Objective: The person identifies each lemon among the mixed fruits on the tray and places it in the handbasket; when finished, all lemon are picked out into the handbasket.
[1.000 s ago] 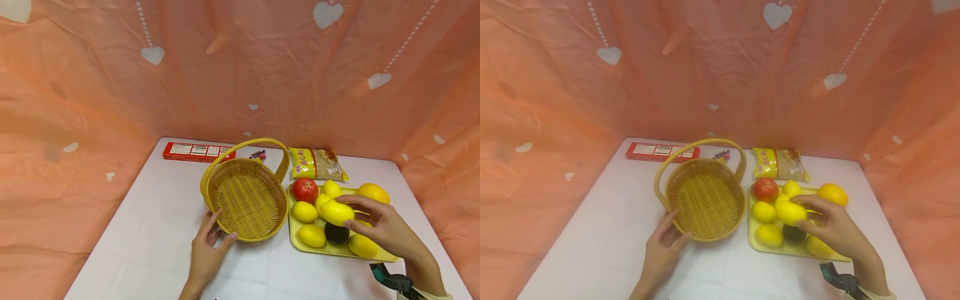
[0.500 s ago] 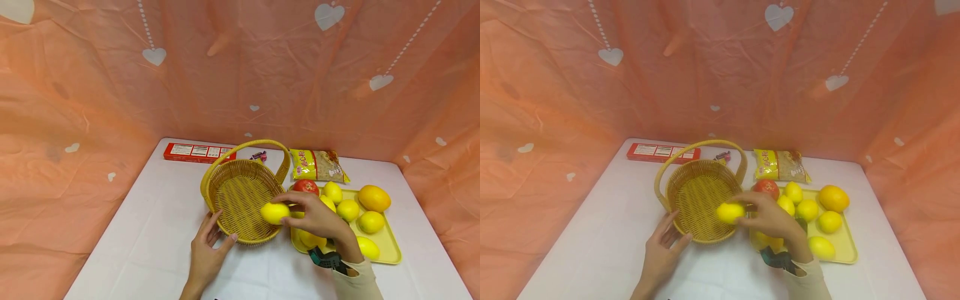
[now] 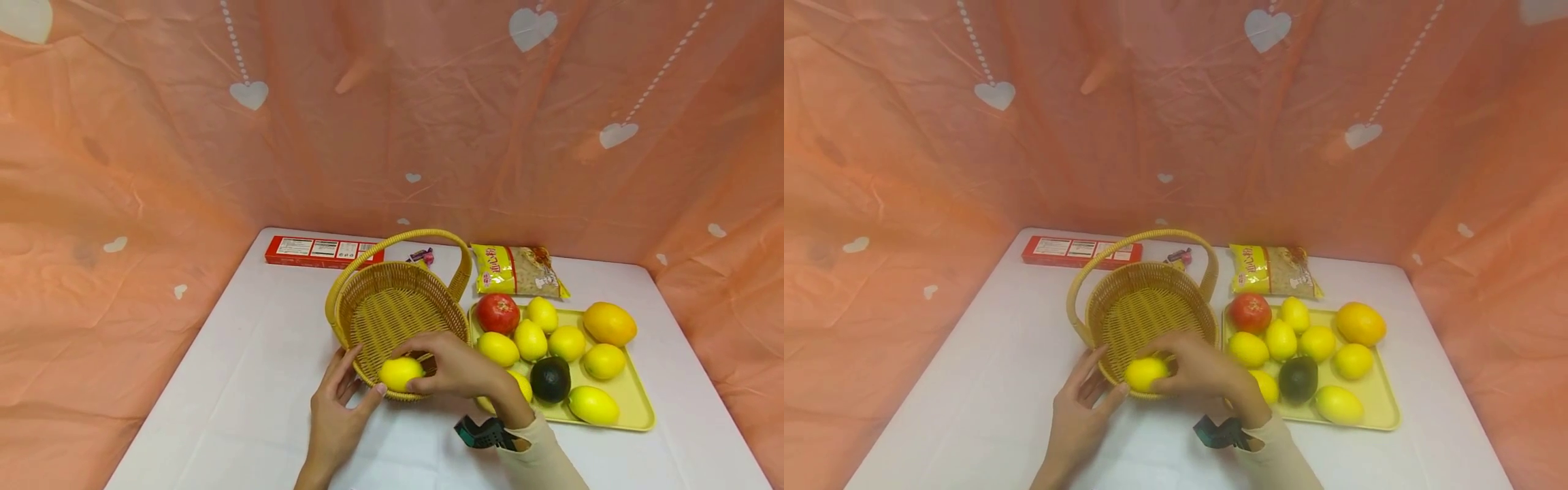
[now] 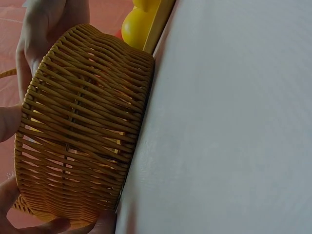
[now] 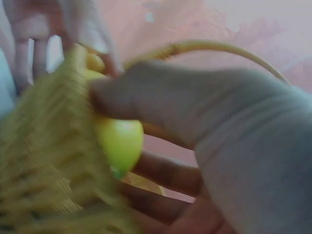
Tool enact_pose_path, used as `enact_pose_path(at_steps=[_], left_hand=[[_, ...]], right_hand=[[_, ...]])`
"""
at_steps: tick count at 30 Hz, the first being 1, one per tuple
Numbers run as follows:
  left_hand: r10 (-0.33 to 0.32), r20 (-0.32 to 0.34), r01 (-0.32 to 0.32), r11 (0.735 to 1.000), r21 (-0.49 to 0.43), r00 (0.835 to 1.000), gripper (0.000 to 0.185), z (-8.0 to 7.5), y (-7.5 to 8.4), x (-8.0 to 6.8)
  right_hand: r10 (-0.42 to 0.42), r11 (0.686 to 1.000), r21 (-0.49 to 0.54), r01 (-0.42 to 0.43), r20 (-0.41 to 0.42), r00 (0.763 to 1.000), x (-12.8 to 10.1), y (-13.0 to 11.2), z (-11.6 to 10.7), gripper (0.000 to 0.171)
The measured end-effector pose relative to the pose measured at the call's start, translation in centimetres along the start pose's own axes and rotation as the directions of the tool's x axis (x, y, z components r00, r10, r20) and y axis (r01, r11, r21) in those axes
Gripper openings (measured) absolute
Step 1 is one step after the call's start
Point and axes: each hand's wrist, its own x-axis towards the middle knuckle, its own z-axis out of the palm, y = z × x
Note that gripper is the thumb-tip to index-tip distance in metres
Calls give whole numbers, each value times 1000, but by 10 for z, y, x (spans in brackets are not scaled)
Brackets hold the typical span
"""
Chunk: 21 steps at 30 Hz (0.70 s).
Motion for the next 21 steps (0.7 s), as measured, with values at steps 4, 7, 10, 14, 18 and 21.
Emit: enact_pose_path(at_steps=[4, 7, 10, 14, 18, 21], left_hand=[[6, -1, -6, 1000, 4, 1000, 72, 0, 1, -2], [11, 2, -11, 1000, 0, 1000, 71, 0, 2, -2], [5, 1, -5, 1000, -4, 1000, 72, 0, 3, -2], [3, 1, -3, 1000, -10, 1000, 71, 1, 3, -2], [-7, 1, 7, 1000, -12, 1000, 72, 1, 3, -2], [-23, 1, 23, 1000, -18, 1000, 73, 1, 5, -2]], right_hand=[[-11, 1000, -5, 10, -47, 999, 6, -5, 9, 40], [-16, 999, 28, 19, -85, 996, 6, -8, 8, 39], [-19, 996, 84, 28, -107, 994, 1, -8, 2, 39], [-23, 987, 156, 47, -156, 987, -13, 0, -11, 38], [-25, 973, 219, 74, -219, 975, -35, 13, -22, 36], [-21, 957, 275, 91, -245, 969, -56, 24, -30, 37]])
